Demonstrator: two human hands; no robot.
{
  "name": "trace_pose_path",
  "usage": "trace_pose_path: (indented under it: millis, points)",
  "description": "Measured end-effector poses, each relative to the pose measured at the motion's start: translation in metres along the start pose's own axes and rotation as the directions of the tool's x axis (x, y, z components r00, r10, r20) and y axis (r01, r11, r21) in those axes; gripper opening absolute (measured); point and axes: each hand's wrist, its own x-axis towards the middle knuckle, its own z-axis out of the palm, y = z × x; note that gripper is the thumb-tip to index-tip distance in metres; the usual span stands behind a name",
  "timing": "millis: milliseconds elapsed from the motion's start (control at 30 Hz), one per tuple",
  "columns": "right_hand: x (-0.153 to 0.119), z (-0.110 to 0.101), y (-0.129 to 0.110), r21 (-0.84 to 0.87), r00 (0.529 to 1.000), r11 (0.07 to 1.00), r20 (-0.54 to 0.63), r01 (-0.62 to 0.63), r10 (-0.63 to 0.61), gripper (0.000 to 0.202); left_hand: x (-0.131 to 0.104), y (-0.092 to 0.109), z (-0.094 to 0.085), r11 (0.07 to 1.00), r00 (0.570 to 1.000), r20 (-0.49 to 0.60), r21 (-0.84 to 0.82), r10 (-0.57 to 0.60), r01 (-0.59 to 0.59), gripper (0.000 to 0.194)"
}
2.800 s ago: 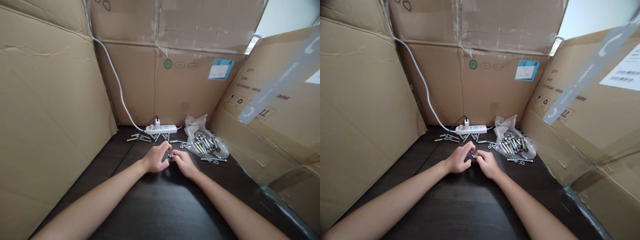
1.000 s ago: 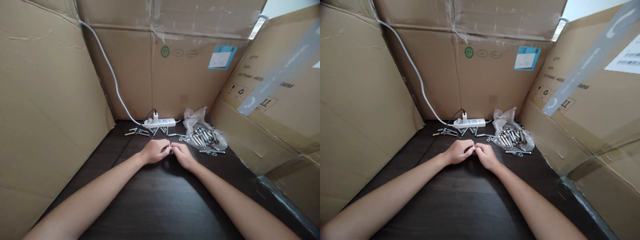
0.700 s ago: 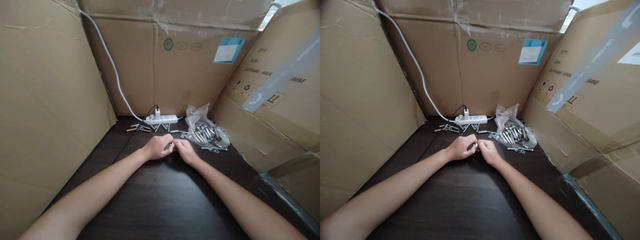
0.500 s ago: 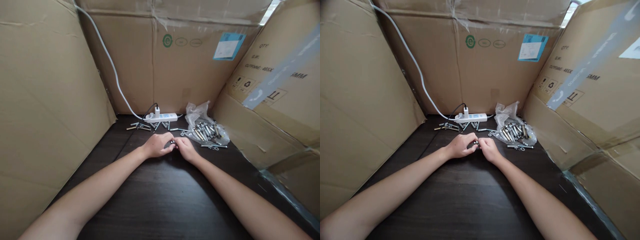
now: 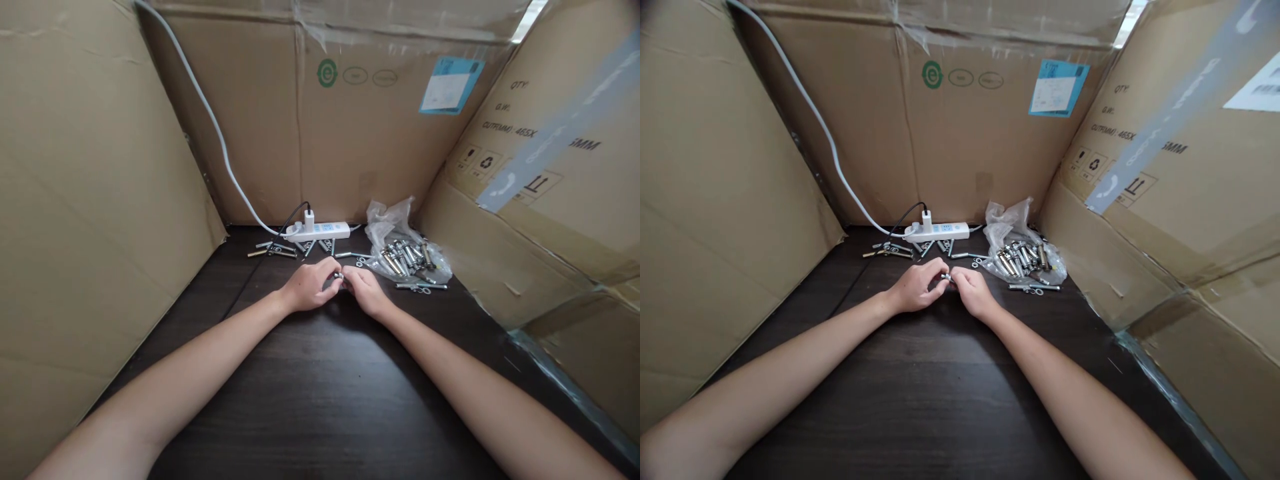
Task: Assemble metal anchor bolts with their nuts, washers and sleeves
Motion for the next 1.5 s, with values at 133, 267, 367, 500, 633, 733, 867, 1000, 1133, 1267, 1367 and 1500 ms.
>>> trace_pose_path:
  millis: [133,267,367,500,633,733,867,1000,1133,1267,1367,1500]
  points:
    - [-0.002,0.000,-0.002,-0.046,0.999,0.998,-0.031,0.043,-0.045,0.027,0.001,-0.007,0.001,0.987,0.983,-0.111,-0.076,-0.147,0.139,0.015]
    - [-0.004,0.001,-0.001,-0.143,0.995,0.987,-0.053,0.072,-0.080,0.031,0.001,-0.009,0.001,0.981,0.979,-0.108,-0.114,-0.172,0.160,0.019]
    - [-0.004,0.001,0.003,-0.154,0.995,0.988,-0.093,0.016,-0.031,0.044,0.001,-0.005,0.001,0.987,0.989,-0.068,-0.103,-0.129,0.122,0.022]
    - [-0.002,0.000,0.006,-0.108,0.989,0.990,-0.127,-0.086,0.072,0.055,0.001,-0.001,0.000,0.995,0.996,0.010,-0.060,-0.085,0.085,0.021]
    - [-0.001,0.000,0.006,-0.102,0.993,0.992,-0.099,-0.071,0.061,0.053,0.001,-0.003,0.000,0.994,0.995,0.004,-0.045,-0.096,0.096,0.020]
    - [-0.002,-0.001,0.004,-0.147,0.998,0.989,-0.051,0.026,-0.034,0.045,0.001,-0.010,0.002,0.984,0.985,-0.081,-0.107,-0.153,0.144,0.019]
    - [-0.005,-0.001,-0.002,-0.224,0.990,0.965,0.004,0.136,-0.139,0.033,0.003,-0.020,0.004,0.963,0.947,-0.218,-0.188,-0.234,0.195,0.020]
    - [-0.005,0.005,-0.005,-0.122,0.996,0.989,-0.023,0.079,-0.083,0.034,0.004,-0.025,0.005,0.956,0.948,-0.200,-0.210,-0.249,0.207,0.021]
    - [0.006,-0.002,-0.011,0.081,0.986,0.988,-0.082,-0.135,0.142,0.035,0.006,-0.025,0.005,0.939,0.937,-0.177,-0.224,-0.301,0.259,0.021]
    - [0.018,-0.057,-0.021,0.028,0.968,0.987,-0.193,-0.161,0.163,0.034,0.005,-0.024,0.005,0.935,0.933,-0.163,-0.210,-0.322,0.286,0.015]
    - [0.019,-0.117,-0.021,-0.389,0.891,0.891,-0.453,-0.235,0.037,0.035,0.004,-0.022,0.005,0.950,0.952,-0.109,-0.164,-0.286,0.267,0.010]
    - [0.012,-0.169,-0.006,-0.654,0.821,0.573,-0.567,-0.494,0.062,0.038,0.003,-0.020,0.004,0.956,0.960,-0.069,-0.128,-0.272,0.262,0.012]
